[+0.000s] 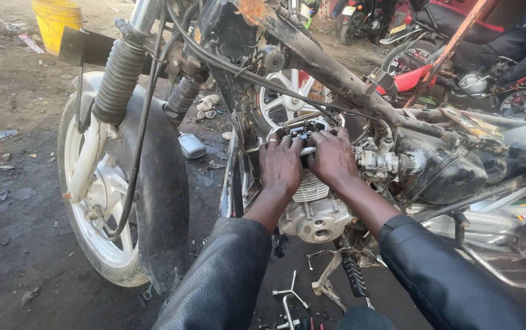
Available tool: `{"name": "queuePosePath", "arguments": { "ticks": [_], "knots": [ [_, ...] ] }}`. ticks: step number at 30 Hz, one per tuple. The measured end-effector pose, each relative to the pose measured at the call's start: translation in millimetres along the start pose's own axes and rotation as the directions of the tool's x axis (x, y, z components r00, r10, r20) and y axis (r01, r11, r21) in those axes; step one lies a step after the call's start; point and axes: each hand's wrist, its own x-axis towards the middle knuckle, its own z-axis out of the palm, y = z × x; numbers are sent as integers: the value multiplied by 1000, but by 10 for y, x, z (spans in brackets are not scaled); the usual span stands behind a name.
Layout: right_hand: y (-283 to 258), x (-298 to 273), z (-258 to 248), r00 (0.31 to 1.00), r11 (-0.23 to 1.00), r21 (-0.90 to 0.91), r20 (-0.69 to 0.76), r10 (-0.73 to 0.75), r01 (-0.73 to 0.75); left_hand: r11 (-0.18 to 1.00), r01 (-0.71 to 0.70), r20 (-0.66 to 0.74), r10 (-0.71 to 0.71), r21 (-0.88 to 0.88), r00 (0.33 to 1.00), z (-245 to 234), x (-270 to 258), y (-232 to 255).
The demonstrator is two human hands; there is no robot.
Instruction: The person is working on a motorcycle engine, using a wrench to tighten bolts on the cylinder head. They also use a screwdriver to adjust components inside the engine casing.
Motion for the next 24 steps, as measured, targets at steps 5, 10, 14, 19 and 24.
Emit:
{"name": "queuePosePath", "arguments": {
  "ticks": [5,10,14,19,24],
  "knots": [
    [-53,-62,-202,1000,1000,4,0,-11,11,1000,8,-46,-8,-9,999,-49,7,0],
    [-29,-90,-149,1000,1000,1,-12,-28,28,1000,16,-35,-17,-10,999,-31,10,5],
    [3,-101,-138,993,995,-7,-64,-96,96,1000,20,-32,-20,-18,999,11,16,10],
    [2,-113,-147,989,992,12,-89,-121,123,1000,23,-38,-24,-21,999,27,15,-3],
    [35,-102,-110,994,996,30,-67,-87,89,999,31,-28,-31,-26,999,-21,12,9]
  ]
}}
